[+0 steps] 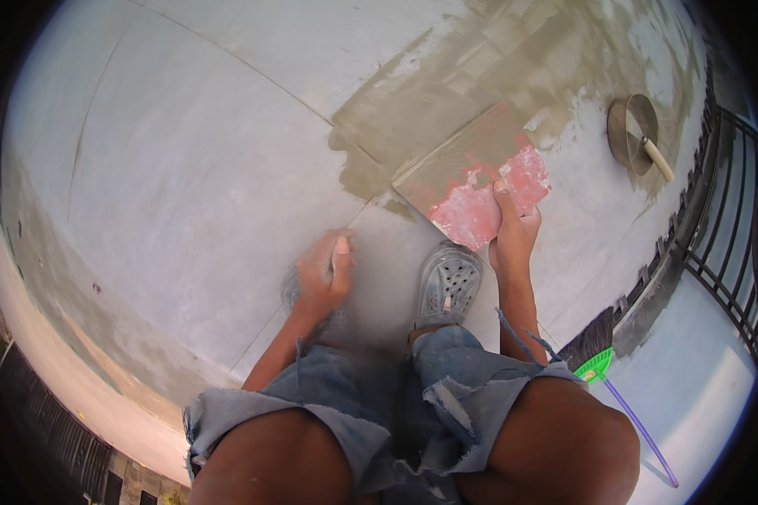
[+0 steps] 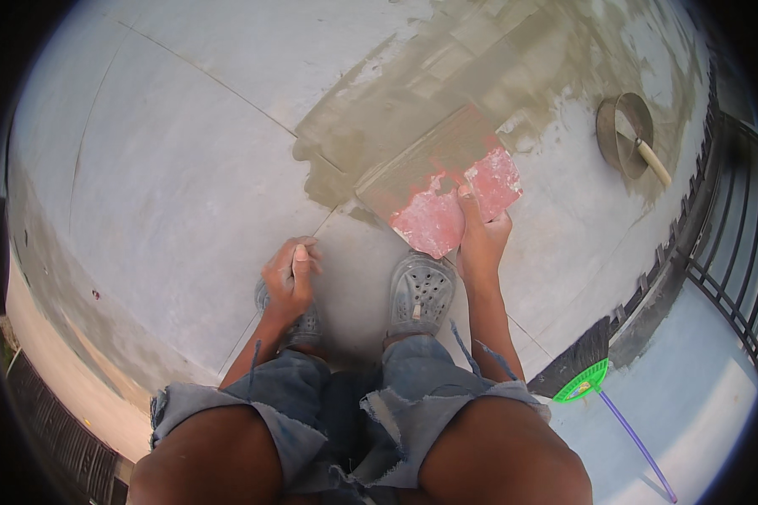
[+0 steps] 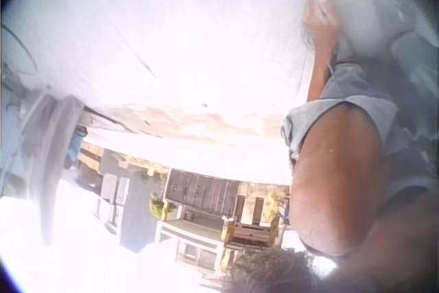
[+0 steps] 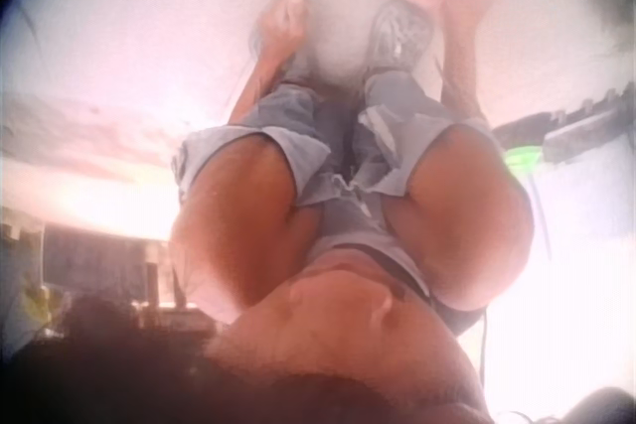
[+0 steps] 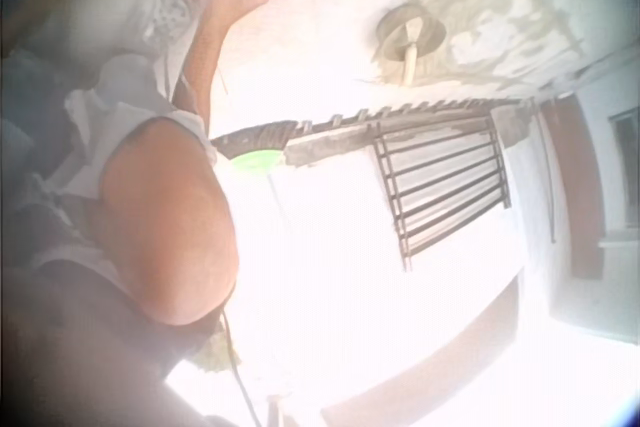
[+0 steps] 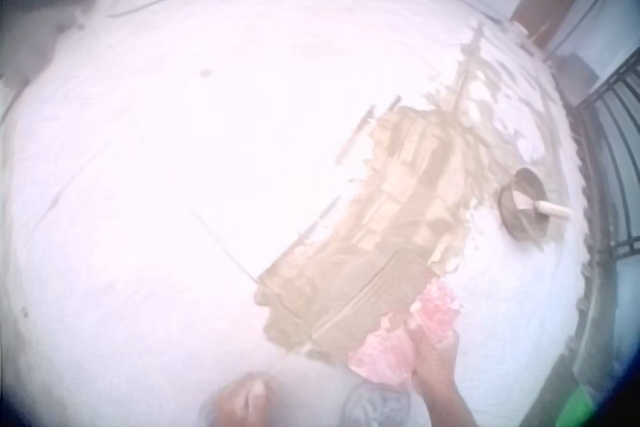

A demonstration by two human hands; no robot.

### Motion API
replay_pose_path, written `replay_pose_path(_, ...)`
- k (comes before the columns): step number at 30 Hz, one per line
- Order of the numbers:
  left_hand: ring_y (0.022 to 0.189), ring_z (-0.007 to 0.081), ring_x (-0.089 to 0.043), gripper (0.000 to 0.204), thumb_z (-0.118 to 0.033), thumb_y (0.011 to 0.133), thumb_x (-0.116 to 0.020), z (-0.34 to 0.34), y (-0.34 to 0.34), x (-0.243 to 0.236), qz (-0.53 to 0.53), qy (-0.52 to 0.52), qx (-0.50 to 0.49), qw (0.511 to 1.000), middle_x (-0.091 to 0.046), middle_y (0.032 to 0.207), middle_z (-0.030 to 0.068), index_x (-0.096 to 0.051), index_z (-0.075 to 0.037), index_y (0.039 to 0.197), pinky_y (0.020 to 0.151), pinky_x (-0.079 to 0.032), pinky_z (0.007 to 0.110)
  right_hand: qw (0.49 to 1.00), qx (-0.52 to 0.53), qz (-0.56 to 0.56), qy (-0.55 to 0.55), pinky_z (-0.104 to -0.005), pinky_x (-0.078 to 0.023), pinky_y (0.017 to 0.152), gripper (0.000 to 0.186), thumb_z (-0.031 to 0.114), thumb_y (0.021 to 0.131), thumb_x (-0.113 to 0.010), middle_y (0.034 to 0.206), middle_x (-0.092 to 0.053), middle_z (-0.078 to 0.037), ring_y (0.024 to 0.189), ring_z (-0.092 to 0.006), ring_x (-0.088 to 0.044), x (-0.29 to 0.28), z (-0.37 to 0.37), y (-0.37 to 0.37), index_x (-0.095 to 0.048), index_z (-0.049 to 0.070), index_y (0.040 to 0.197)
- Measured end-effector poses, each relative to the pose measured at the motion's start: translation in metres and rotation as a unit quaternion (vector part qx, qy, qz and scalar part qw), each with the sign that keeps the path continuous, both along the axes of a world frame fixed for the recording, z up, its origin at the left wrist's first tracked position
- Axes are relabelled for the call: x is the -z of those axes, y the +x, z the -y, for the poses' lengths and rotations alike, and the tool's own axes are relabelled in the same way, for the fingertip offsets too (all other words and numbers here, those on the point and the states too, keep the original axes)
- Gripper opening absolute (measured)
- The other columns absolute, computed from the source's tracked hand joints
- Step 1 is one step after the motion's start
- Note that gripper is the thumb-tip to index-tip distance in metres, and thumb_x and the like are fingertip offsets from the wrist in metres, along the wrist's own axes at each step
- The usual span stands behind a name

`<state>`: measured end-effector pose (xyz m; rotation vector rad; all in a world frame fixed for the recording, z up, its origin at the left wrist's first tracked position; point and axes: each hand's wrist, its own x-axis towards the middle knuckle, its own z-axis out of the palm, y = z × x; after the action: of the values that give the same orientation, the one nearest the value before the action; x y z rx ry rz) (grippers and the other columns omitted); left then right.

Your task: The person uses a trowel to spread wet cement on a tiled floor. They repeatedly scoop and smooth the material across the surface, working in a small area near a metal railing.

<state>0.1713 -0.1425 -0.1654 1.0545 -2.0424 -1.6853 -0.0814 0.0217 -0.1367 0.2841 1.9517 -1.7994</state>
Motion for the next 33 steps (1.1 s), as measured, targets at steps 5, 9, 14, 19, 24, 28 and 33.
replay_pose_path(5, 0.067, 0.0151, -0.068, 0.036, -0.024, 0.115, -0.049, 0.001, 0.0, 0.003, 0.002, -0.009, 0.005, 1.0, -0.072, 0.085, 0.012, -0.071, 0.006, 0.113, 0.063, -0.053, 0.029, 0.999, 0.03, -0.012, -0.018, -0.0322, -0.056, 0.095, 0.035, 0.01, 0.103, -0.075, 0.124, -0.071, -0.013, 0.11, -0.0172, -0.069, -0.02, 0.004, -0.008, -0.063, -0.008, 0.13)
replay_pose_path(9, 0.067, 0.0156, -0.068, 0.036, -0.024, 0.115, -0.05, 0.001, 0.0, 0.001, -0.002, -0.004, -0.006, 1.0, -0.071, 0.085, 0.0118, -0.071, 0.005, 0.113, 0.063, -0.053, 0.029, 0.998, 0.04, -0.048, 0.001, -0.0318, -0.056, 0.095, 0.033, 0.009, 0.103, -0.074, 0.124, -0.071, -0.013, 0.109, -0.017, -0.07, -0.017, -0.009, -0.017, -0.063, -0.008, 0.128)
replay_pose_path(14, 0.067, 0.0158, -0.069, 0.036, -0.024, 0.115, -0.05, 0.001, 0.002, 0.002, -0.001, -0.018, 0.0, 1.0, -0.072, 0.085, 0.0122, -0.071, 0.005, 0.113, 0.063, -0.053, 0.029, 0.999, 0.009, -0.037, 0.032, -0.0314, -0.056, 0.095, 0.035, 0.01, 0.102, -0.074, 0.125, -0.071, -0.013, 0.109, -0.0172, -0.069, -0.016, -0.024, -0.018, -0.063, -0.01, 0.129)
replay_pose_path(19, 0.067, 0.0154, -0.068, 0.036, -0.024, 0.115, -0.05, -0.001, -0.002, -0.002, 0.003, -0.004, -0.001, 1.0, -0.072, 0.085, 0.0123, -0.071, 0.005, 0.113, 0.063, -0.053, 0.029, 1.0, -0.004, 0.004, 0.014, -0.0319, -0.055, 0.094, 0.039, 0.013, 0.101, -0.076, 0.125, -0.071, -0.014, 0.108, -0.0173, -0.069, -0.004, -0.011, -0.005, -0.064, -0.01, 0.13)
replay_pose_path(24, 0.067, 0.0155, -0.068, 0.037, -0.024, 0.115, -0.049, -0.001, -0.002, 0.0, 0.001, -0.006, 0.003, 1.0, -0.071, 0.085, 0.0126, -0.071, 0.006, 0.113, 0.063, -0.053, 0.029, 1.0, -0.016, -0.003, 0.001, -0.0321, -0.057, 0.093, 0.038, 0.013, 0.102, -0.076, 0.125, -0.071, -0.014, 0.107, -0.0176, -0.07, -0.011, 0.006, -0.01, -0.064, -0.01, 0.129)
replay_pose_path(28, 0.067, 0.0157, -0.068, 0.038, -0.024, 0.116, -0.048, 0.001, 0.001, 0.0, 0.004, -0.003, -0.002, 1.0, -0.071, 0.085, 0.0127, -0.071, 0.006, 0.113, 0.063, -0.053, 0.029, 1.0, 0.003, -0.02, -0.001, -0.032, -0.058, 0.093, 0.037, 0.012, 0.102, -0.075, 0.125, -0.071, -0.015, 0.108, -0.0177, -0.07, -0.019, -0.003, -0.015, -0.063, -0.01, 0.13)
replay_pose_path(33, 0.066, 0.0163, -0.068, 0.033, -0.023, 0.114, -0.051, 0.0, 0.0, 0.003, -0.008, -0.006, -0.016, 1.0, -0.072, 0.085, 0.0104, -0.072, 0.003, 0.112, 0.062, -0.053, 0.031, 0.998, 0.035, -0.059, -0.01, -0.0324, -0.058, 0.093, 0.038, 0.013, 0.102, -0.076, 0.125, -0.071, -0.013, 0.108, -0.0172, -0.071, -0.023, -0.012, -0.024, -0.064, -0.009, 0.13)
